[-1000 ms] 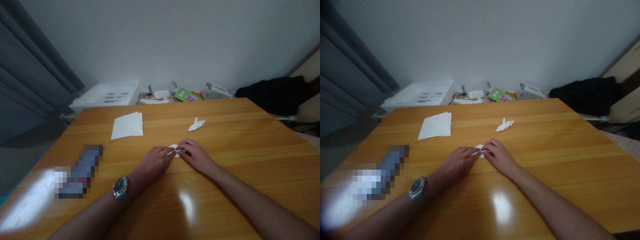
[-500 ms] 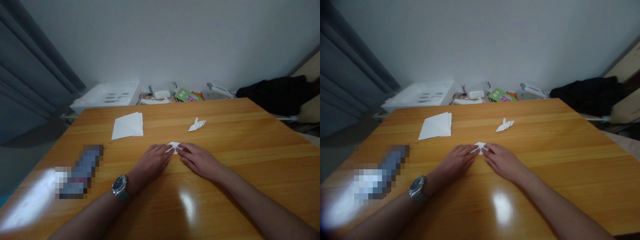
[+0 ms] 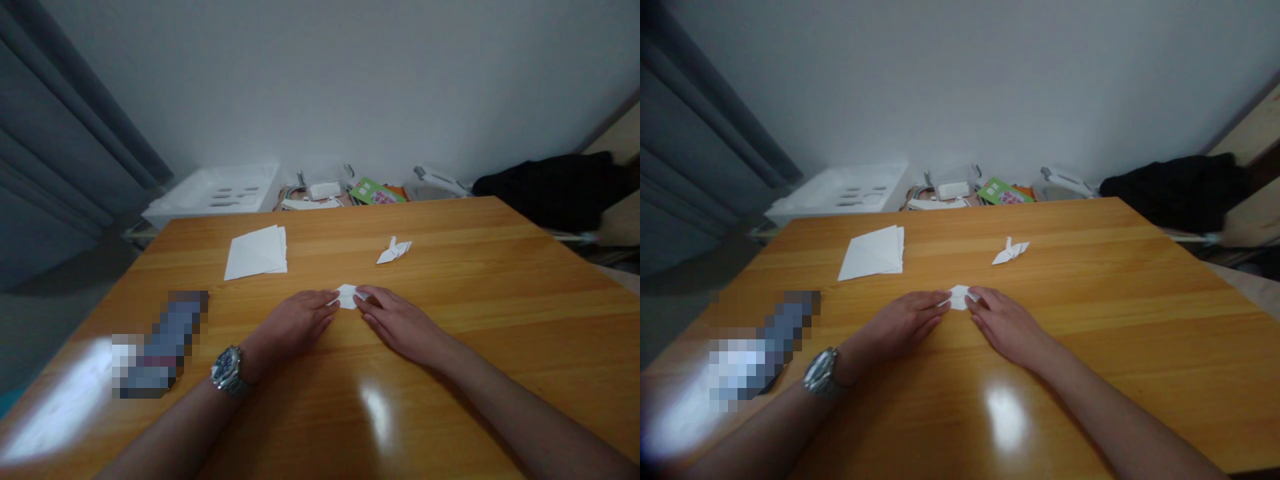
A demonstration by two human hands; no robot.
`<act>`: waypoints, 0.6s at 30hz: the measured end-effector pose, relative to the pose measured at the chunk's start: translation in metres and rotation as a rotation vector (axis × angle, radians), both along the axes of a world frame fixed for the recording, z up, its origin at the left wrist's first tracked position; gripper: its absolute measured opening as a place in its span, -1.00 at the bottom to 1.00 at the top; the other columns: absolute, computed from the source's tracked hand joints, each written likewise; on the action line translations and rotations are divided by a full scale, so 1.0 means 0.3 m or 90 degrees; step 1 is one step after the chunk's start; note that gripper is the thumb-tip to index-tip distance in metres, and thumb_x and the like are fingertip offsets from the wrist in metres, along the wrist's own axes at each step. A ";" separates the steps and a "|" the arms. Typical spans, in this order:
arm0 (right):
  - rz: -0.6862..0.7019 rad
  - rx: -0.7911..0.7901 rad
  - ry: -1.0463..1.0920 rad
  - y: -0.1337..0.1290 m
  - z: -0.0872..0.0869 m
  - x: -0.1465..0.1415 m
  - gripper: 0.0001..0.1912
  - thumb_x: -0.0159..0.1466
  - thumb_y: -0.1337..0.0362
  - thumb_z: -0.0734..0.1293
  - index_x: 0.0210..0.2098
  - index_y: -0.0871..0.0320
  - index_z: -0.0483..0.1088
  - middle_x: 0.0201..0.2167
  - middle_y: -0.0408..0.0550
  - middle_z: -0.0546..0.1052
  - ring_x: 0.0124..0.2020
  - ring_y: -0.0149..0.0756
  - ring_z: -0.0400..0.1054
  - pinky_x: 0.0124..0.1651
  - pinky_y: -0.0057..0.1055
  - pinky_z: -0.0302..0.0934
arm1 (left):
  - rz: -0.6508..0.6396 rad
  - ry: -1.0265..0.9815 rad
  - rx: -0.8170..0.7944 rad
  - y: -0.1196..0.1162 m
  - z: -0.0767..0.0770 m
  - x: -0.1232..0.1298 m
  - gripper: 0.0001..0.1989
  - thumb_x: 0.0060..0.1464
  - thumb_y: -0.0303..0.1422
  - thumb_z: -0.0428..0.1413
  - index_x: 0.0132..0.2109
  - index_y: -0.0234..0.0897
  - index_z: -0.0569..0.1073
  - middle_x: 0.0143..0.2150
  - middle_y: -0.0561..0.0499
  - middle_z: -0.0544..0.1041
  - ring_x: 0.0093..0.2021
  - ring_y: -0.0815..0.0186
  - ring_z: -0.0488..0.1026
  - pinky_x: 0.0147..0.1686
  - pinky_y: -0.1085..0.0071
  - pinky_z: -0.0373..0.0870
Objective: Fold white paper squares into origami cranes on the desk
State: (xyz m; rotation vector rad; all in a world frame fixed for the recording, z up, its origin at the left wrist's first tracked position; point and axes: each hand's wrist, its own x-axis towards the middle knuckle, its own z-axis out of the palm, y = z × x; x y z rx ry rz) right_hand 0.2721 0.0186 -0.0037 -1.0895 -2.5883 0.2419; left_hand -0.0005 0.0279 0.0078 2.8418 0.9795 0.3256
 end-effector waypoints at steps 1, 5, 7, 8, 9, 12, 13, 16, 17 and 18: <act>0.001 0.003 -0.003 0.002 -0.001 0.006 -0.60 0.48 0.28 0.14 0.25 0.16 0.34 0.27 0.20 0.36 0.25 -0.05 0.30 0.26 -0.04 0.29 | -0.001 -0.001 0.000 -0.001 -0.001 0.000 -0.64 0.39 -0.36 -0.06 0.21 -0.30 0.44 0.29 -0.17 0.43 0.25 0.14 0.43 0.24 0.13 0.39; -0.006 0.022 -0.025 0.011 -0.008 0.035 -0.60 0.46 0.31 0.16 0.24 0.18 0.36 0.31 0.18 0.35 0.27 -0.05 0.31 0.30 -0.05 0.26 | 0.002 -0.003 0.014 -0.001 -0.008 -0.001 -0.66 0.39 -0.36 -0.06 0.20 -0.28 0.45 0.29 -0.14 0.44 0.23 0.14 0.44 0.22 0.11 0.40; -0.007 0.031 -0.041 0.013 -0.009 0.043 -0.61 0.46 0.32 0.17 0.23 0.19 0.37 0.31 0.17 0.35 0.27 -0.04 0.32 0.31 -0.06 0.26 | 0.005 -0.001 0.024 -0.001 -0.010 0.001 -0.67 0.39 -0.35 -0.05 0.18 -0.27 0.46 0.27 -0.14 0.45 0.21 0.13 0.46 0.20 0.10 0.41; -0.009 0.035 -0.046 0.013 -0.009 0.045 -0.61 0.46 0.33 0.17 0.23 0.20 0.38 0.30 0.17 0.36 0.27 -0.04 0.32 0.31 -0.06 0.25 | 0.008 0.001 0.027 -0.001 -0.009 0.003 -0.68 0.38 -0.35 -0.04 0.18 -0.27 0.46 0.27 -0.14 0.46 0.20 0.12 0.46 0.19 0.09 0.41; -0.008 0.038 -0.050 0.013 -0.008 0.045 -0.61 0.46 0.33 0.17 0.22 0.20 0.38 0.30 0.17 0.36 0.27 -0.04 0.32 0.31 -0.06 0.25 | 0.011 0.004 0.029 -0.001 -0.008 0.005 -0.68 0.38 -0.34 -0.02 0.17 -0.28 0.46 0.27 -0.15 0.46 0.20 0.12 0.46 0.19 0.09 0.42; -0.003 0.046 -0.057 0.012 -0.004 0.044 -0.61 0.46 0.33 0.16 0.21 0.21 0.40 0.31 0.17 0.35 0.27 -0.04 0.31 0.31 -0.05 0.26 | 0.015 0.007 0.031 -0.002 -0.004 0.009 -0.68 0.36 -0.33 0.01 0.17 -0.28 0.45 0.26 -0.17 0.46 0.21 0.10 0.46 0.19 0.07 0.41; -0.001 0.048 -0.059 0.013 -0.003 0.044 -0.61 0.47 0.33 0.16 0.21 0.21 0.39 0.31 0.18 0.35 0.27 -0.04 0.31 0.30 -0.06 0.26 | 0.015 0.006 0.031 -0.002 -0.003 0.010 -0.68 0.36 -0.33 0.01 0.17 -0.28 0.45 0.26 -0.16 0.46 0.20 0.10 0.46 0.19 0.08 0.41; 0.003 0.053 -0.055 0.018 -0.004 0.048 -0.61 0.46 0.30 0.18 0.23 0.19 0.38 0.29 0.16 0.38 0.25 -0.05 0.34 0.28 -0.07 0.29 | 0.013 -0.009 0.032 -0.002 -0.008 0.011 -0.69 0.35 -0.34 0.02 0.16 -0.28 0.46 0.25 -0.16 0.47 0.19 0.12 0.47 0.17 0.11 0.42; 0.004 0.057 -0.051 0.022 -0.006 0.049 -0.61 0.46 0.29 0.19 0.23 0.18 0.38 0.28 0.15 0.40 0.24 -0.05 0.35 0.27 -0.07 0.30 | 0.013 -0.016 0.034 -0.001 -0.011 0.012 -0.70 0.35 -0.34 0.02 0.15 -0.28 0.46 0.24 -0.16 0.47 0.19 0.12 0.47 0.17 0.11 0.43; 0.007 0.063 -0.046 0.026 -0.007 0.049 -0.61 0.45 0.28 0.21 0.22 0.17 0.39 0.27 0.15 0.41 0.23 -0.05 0.36 0.25 -0.06 0.31 | 0.014 -0.023 0.036 0.000 -0.014 0.013 -0.71 0.35 -0.34 0.03 0.14 -0.27 0.47 0.24 -0.17 0.48 0.18 0.13 0.47 0.16 0.12 0.43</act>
